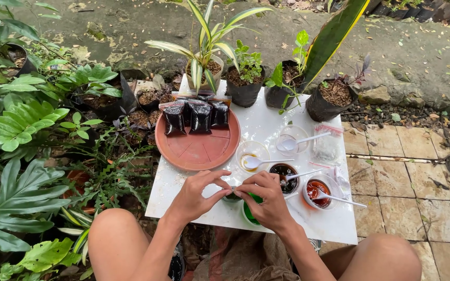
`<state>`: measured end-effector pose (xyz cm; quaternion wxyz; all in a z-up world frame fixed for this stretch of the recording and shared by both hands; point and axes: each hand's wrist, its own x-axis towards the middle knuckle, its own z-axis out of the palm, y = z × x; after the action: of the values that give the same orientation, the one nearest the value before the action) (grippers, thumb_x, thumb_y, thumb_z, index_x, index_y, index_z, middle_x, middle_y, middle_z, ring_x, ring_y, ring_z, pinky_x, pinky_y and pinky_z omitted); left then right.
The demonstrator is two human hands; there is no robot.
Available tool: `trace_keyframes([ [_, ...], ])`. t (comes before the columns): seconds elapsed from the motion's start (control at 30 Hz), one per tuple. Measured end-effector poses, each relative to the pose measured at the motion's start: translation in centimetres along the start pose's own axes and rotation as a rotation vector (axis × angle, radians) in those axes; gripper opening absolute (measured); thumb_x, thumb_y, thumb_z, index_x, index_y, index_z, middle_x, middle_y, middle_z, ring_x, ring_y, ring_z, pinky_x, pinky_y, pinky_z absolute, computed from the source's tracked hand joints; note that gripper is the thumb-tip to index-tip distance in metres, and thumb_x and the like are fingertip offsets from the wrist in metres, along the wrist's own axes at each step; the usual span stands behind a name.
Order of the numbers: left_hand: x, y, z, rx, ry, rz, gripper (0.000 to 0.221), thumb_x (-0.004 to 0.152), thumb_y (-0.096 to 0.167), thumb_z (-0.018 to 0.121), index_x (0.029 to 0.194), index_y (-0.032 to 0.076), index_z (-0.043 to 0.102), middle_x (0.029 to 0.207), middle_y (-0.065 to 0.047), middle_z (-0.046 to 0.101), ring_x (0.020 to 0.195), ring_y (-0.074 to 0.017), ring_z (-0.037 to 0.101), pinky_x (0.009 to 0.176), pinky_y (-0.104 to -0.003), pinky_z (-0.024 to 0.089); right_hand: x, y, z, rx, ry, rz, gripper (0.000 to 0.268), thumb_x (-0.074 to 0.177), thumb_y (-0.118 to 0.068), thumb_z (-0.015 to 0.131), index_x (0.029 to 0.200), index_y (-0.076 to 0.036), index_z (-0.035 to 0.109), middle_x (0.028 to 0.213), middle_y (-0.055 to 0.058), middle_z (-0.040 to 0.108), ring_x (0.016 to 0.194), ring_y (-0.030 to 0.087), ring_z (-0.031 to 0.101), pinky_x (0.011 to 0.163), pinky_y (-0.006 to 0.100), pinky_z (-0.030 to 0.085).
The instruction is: Preparing and mixing various agricultural solutions in small plastic cups using powders and liquid concentrates.
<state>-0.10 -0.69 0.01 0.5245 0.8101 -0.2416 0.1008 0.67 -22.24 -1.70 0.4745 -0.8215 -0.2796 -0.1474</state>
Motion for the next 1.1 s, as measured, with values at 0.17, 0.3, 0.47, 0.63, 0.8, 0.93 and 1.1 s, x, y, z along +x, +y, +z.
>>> trace_keyframes([
  [0.17,-0.1,-0.1,0.2,-0.006,0.011,-0.004,0.042,0.081,0.0,0.081,0.121,0.008,0.072,0.084,-0.004,0.082,0.082,-0.0232,0.077,0.086,-0.038,0.059,-0.1,0.2,0.2,-0.014,0.007,-0.018,0.006,0.089,-0.015,0.079,0.085,-0.02,0.08,0.079,-0.005,0.071,0.079,0.016,0.064,0.084,0.033,0.039],
  [0.3,-0.2,-0.1,0.2,-0.017,0.014,-0.016,0.04,0.081,-0.001,0.081,0.119,0.007,0.073,0.082,-0.004,0.082,0.08,-0.0233,0.076,0.085,-0.038,0.059,-0.2,0.3,0.4,-0.024,0.003,-0.018,0.006,0.09,-0.016,0.078,0.085,-0.02,0.08,0.08,-0.005,0.07,0.08,0.016,0.064,0.084,0.033,0.039],
  [0.47,-0.2,-0.3,-0.1,-0.019,0.028,-0.009,0.039,0.08,0.0,0.083,0.117,0.008,0.073,0.081,-0.004,0.082,0.078,-0.0225,0.076,0.084,-0.037,0.059,0.0,0.0,0.1,-0.031,0.001,-0.005,0.006,0.09,-0.017,0.078,0.085,-0.02,0.08,0.08,-0.005,0.071,0.08,0.016,0.064,0.084,0.034,0.039],
  [0.63,-0.1,-0.3,-0.1,-0.017,0.038,-0.009,0.036,0.079,0.0,0.083,0.113,0.008,0.074,0.079,-0.004,0.082,0.077,-0.0221,0.075,0.083,-0.036,0.059,0.1,0.0,-0.1,-0.039,-0.012,0.005,0.006,0.09,-0.019,0.078,0.085,-0.021,0.081,0.08,-0.004,0.071,0.08,0.016,0.064,0.084,0.035,0.039],
  [0.8,0.2,0.8,-0.2,-0.021,0.007,-0.002,0.042,0.08,0.0,0.082,0.119,0.007,0.072,0.083,-0.005,0.082,0.08,-0.0239,0.076,0.085,-0.04,0.06,-0.1,0.0,0.1,-0.041,-0.031,0.01,0.008,0.092,-0.016,0.076,0.085,-0.017,0.08,0.081,-0.001,0.072,0.081,0.018,0.066,0.084,0.035,0.04],
  [0.93,0.1,0.7,-0.1,-0.022,-0.003,0.004,0.044,0.081,0.003,0.083,0.123,0.007,0.07,0.087,-0.005,0.083,0.083,-0.0238,0.076,0.087,-0.04,0.059,-0.5,0.5,0.5,-0.061,-0.019,-0.016,0.007,0.092,-0.018,0.076,0.086,-0.019,0.078,0.081,-0.004,0.07,0.081,0.017,0.064,0.085,0.033,0.04],
  [1.1,-0.5,-0.9,0.3,-0.006,-0.056,0.038,0.042,0.092,0.013,0.075,0.131,0.003,0.063,0.099,-0.004,0.08,0.104,-0.0218,0.074,0.094,-0.039,0.059,-0.6,0.8,0.3,-0.166,-0.079,-0.083,0.004,0.093,-0.018,0.075,0.096,-0.016,0.076,0.089,-0.004,0.068,0.082,0.016,0.056,0.078,0.036,0.028],
])
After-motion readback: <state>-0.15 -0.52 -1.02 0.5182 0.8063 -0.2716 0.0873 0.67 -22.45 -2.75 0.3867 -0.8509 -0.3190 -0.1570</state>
